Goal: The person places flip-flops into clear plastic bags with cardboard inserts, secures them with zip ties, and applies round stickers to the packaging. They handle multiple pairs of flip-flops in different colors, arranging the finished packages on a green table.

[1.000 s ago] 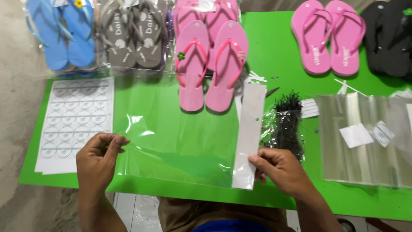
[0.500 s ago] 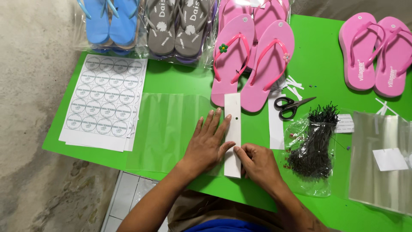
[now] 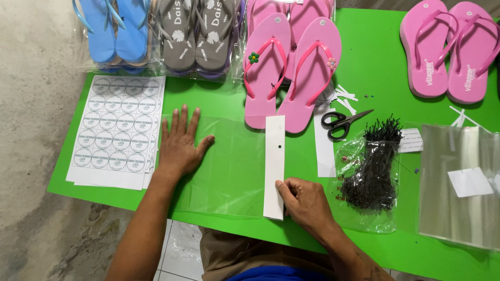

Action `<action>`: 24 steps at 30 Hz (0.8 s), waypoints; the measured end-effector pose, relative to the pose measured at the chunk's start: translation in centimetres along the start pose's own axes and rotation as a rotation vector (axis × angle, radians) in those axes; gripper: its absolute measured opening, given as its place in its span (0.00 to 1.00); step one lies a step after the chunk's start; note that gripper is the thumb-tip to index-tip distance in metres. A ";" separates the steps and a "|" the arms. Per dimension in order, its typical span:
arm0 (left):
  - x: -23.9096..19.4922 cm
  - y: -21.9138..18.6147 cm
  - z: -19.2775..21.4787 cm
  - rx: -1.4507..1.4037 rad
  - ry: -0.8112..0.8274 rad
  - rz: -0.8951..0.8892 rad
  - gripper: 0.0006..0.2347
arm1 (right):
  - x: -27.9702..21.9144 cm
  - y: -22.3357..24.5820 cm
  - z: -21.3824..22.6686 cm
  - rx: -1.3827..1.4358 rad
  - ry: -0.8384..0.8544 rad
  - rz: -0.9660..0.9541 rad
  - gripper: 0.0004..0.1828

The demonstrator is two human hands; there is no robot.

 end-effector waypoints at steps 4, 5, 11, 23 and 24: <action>1.8 -0.4 0.8 -0.062 -0.132 0.107 0.34 | 0.1 0.0 -0.1 -0.008 -0.034 0.037 0.20; 1.9 -1.6 1.1 -0.083 -0.243 0.072 0.32 | 0.1 0.2 0.0 0.000 -0.044 0.046 0.20; 3.4 -9.6 2.5 -0.501 -0.307 0.148 0.26 | 0.2 1.7 0.6 -0.002 -0.102 0.085 0.18; 6.5 -13.6 1.4 -0.672 -0.204 0.274 0.21 | 6.4 1.5 7.1 0.224 -0.330 0.051 0.36; 6.6 -13.6 1.1 -0.683 -0.229 0.241 0.21 | 7.3 1.2 7.3 0.236 -0.342 0.040 0.38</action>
Point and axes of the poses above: each hand's wrist, its own x-axis towards the middle knuckle, its own z-axis out of the back of the hand, y = z × x, the point moved 3 cm from there along x, towards the middle knuckle, and after that the axes turned 8 degrees about z, right-handed, at the moved point
